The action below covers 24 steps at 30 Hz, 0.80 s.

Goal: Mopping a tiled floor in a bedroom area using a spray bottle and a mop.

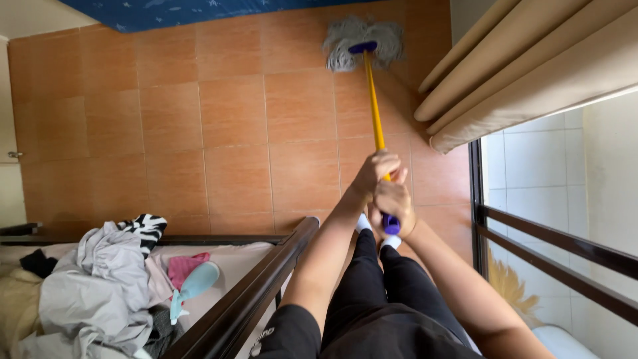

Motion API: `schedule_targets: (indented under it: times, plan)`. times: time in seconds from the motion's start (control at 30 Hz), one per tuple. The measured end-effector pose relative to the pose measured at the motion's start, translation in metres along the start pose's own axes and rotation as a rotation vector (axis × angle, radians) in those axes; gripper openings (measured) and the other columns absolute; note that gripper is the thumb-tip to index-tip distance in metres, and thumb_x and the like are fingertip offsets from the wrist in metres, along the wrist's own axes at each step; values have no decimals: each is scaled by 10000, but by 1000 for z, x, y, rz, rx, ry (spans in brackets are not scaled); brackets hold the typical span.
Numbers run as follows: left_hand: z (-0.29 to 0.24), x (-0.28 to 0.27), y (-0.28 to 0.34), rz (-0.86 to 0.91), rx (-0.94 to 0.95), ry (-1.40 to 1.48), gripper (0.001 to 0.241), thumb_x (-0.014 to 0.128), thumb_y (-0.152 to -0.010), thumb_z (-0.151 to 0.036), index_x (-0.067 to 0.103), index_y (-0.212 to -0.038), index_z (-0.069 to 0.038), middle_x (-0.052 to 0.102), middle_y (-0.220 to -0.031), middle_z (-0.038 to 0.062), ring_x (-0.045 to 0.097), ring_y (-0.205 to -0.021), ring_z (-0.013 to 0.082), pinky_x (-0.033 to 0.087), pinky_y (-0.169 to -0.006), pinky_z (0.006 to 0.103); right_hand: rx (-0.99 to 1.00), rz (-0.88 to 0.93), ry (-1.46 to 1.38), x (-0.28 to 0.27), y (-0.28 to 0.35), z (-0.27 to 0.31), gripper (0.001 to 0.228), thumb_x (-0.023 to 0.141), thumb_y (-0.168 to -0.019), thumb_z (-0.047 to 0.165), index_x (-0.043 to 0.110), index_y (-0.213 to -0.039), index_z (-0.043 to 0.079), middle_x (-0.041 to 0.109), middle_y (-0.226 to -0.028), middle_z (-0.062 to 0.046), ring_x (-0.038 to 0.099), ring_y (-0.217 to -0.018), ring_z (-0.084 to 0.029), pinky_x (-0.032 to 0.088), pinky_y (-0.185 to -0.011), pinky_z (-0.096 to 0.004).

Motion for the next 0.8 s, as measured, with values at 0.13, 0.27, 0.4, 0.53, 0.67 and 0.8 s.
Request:
schedule_targets:
  times: [0.13, 0.27, 0.4, 0.53, 0.67, 0.8]
  plan:
    - [-48, -6, -13, -67, 39, 29, 311, 711, -805, -71, 432, -669, -53, 458, -646, 118, 449, -607, 339, 391, -586, 437, 37, -20, 17, -17, -6, 42, 225, 559, -668, -117, 416, -627, 52, 433, -629, -100, 484, -554, -295, 391, -542, -411]
    - [-121, 8, -2, 0, 76, 187, 366, 693, -805, -92, 401, -586, -102, 435, -563, 69, 444, -507, 282, 354, -536, 420, 148, 18, 57, -54, -22, 116, 217, 588, -628, -64, 427, -642, 81, 483, -646, -84, 522, -561, -286, 405, -539, -407]
    - [-148, 33, 14, 132, 111, 299, 397, 700, -812, -144, 367, -604, -86, 396, -583, 100, 456, -555, 314, 356, -517, 400, 240, -11, 6, -73, -21, 144, 196, 578, -676, -86, 460, -664, 70, 538, -652, -79, 568, -551, -249, 446, -532, -356]
    - [-123, 39, -4, 198, 134, 351, 432, 729, -822, -150, 378, -574, -97, 390, -547, 97, 441, -507, 303, 360, -534, 427, 146, -183, -104, -68, -12, 118, 189, 532, -722, -121, 449, -680, 43, 542, -649, -76, 555, -532, -226, 465, -518, -341]
    - [-57, 41, -18, 159, 184, 315, 341, 716, -796, -138, 439, -598, -115, 460, -577, 81, 500, -550, 302, 404, -569, 424, 172, -279, 153, -46, 3, 58, 208, 550, -701, -110, 429, -645, 50, 513, -628, -97, 540, -528, -248, 402, -505, -356]
    - [36, 74, -26, 142, 156, 218, 237, 724, -754, -191, 533, -635, -118, 566, -640, 70, 579, -632, 304, 460, -633, 408, 48, -164, 184, -38, 14, -28, 205, 530, -716, -131, 450, -636, 40, 463, -624, -98, 502, -531, -271, 399, -530, -373]
Point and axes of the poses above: each hand's wrist, its own y-axis away from the middle knuckle, its own x-axis out of the palm, z = x × y, the point moved 6 cm from there along -y, towards the middle knuckle
